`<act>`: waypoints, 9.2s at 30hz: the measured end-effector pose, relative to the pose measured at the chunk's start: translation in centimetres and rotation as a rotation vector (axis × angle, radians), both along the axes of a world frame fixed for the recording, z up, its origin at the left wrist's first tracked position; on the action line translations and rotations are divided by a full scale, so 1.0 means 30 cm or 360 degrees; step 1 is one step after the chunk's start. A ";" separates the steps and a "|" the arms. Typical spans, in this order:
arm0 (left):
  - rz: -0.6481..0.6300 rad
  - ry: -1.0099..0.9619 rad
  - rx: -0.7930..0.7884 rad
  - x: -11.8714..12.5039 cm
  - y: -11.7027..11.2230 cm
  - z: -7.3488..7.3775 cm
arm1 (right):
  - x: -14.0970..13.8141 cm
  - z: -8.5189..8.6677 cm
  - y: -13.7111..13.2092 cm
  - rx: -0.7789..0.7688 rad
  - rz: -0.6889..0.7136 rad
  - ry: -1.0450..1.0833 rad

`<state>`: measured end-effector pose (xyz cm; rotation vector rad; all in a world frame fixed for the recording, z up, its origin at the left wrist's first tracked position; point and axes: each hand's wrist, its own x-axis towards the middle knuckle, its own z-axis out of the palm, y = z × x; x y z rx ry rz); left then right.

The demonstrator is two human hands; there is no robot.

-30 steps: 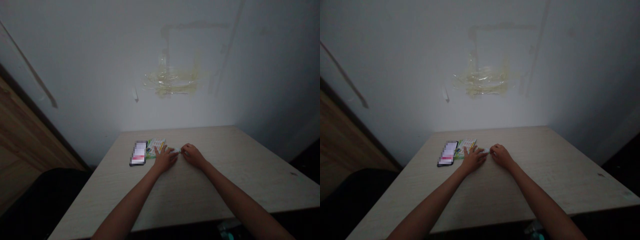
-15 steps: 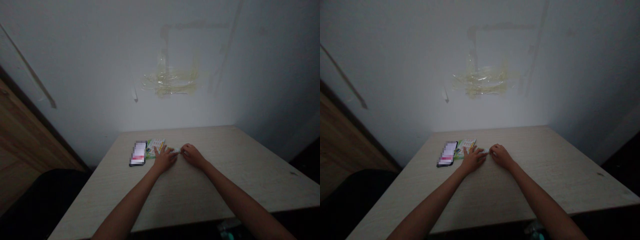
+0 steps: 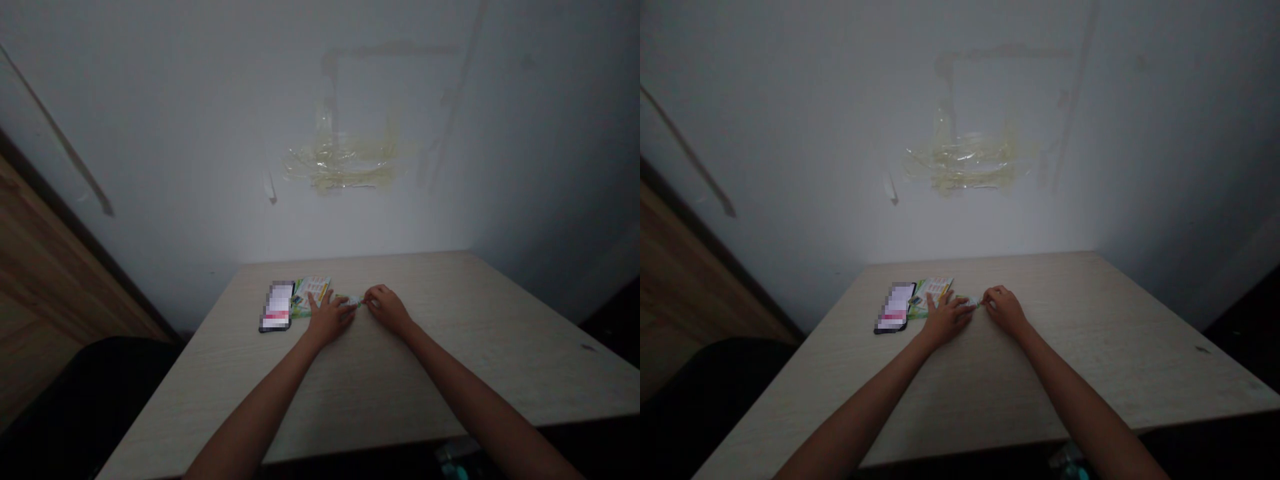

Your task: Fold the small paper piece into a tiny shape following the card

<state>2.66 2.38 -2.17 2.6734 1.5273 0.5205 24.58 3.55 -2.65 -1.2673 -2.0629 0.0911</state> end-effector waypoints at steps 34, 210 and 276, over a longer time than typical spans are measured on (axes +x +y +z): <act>-0.0004 0.0038 -0.0003 0.001 -0.010 0.017 | -0.002 0.021 -0.023 0.0024 0.0078 -0.0109; -0.0014 -0.0057 0.0115 -0.007 -0.005 -0.003 | 0.003 0.020 -0.009 -0.0171 0.0177 0.0053; -0.0021 -0.0195 -0.0069 -0.021 0.014 -0.004 | 0.016 -0.049 0.043 -0.0252 -0.0225 -0.0122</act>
